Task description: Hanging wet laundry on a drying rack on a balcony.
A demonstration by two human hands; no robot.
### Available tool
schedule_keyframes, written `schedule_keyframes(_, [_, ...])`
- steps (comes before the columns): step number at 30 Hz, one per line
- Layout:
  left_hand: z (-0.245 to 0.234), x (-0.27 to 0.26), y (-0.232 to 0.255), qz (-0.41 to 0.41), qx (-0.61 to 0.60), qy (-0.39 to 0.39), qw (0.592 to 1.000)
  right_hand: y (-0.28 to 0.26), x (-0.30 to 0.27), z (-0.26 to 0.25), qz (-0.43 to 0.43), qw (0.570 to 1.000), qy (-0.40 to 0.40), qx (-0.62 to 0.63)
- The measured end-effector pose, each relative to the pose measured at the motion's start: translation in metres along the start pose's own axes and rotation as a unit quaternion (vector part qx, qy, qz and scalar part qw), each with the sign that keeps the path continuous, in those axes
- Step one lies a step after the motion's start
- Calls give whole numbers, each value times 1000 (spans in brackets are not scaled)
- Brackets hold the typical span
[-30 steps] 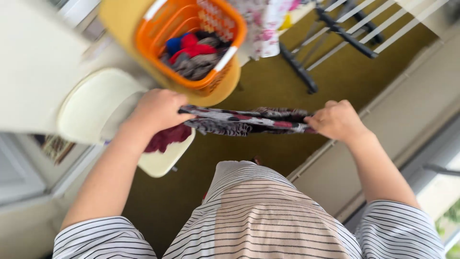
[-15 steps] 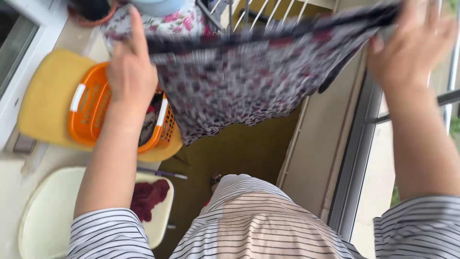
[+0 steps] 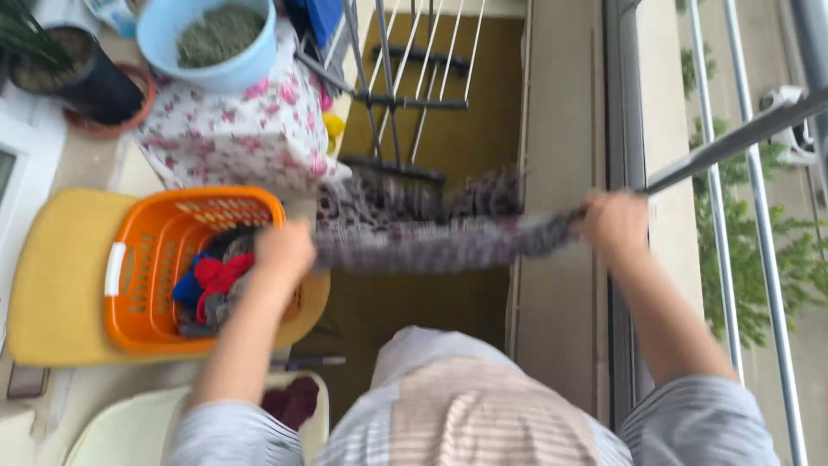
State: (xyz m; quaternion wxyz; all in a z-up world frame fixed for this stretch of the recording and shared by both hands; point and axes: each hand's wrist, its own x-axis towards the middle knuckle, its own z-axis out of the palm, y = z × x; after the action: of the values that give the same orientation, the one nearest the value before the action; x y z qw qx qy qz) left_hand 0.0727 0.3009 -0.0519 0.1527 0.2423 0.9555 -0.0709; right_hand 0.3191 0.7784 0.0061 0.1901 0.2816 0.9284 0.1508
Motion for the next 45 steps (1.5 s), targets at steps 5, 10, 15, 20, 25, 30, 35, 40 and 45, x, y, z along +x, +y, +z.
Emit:
schedule_keyframes(5, [-75,22,-5,49,-80,266,959,15,14,-42,-52,910,365,190])
schedule_keyframes(10, [-119,7,32,133,-194,377,896,-22,-22,-105,-103,841,442,295])
schedule_keyframes(15, [-123,1,45,201,-183,397,877,-54,-50,-128,-154,800,422,396])
schedule_keyframes(20, [-47,75,17,137,-664,-37,734,-57,-21,-78,-30,701,134,700])
schedule_keyframes(25, [-108,22,27,279,-514,-114,803,-62,-22,-95,-27,469,44,882])
schedule_keyframes(30, [-82,47,64,244,-232,-117,934,-79,-14,-118,-50,396,-23,917])
schedule_keyframes(35, [-89,58,129,196,-834,-243,454,-90,3,-155,-112,272,-113,949])
schedule_keyframes(40, [-78,94,213,230,-742,-177,604,-84,74,-131,-359,328,-105,867])
schedule_keyframes(45, [-110,147,252,168,-916,-182,316,-58,130,-149,-496,413,38,763])
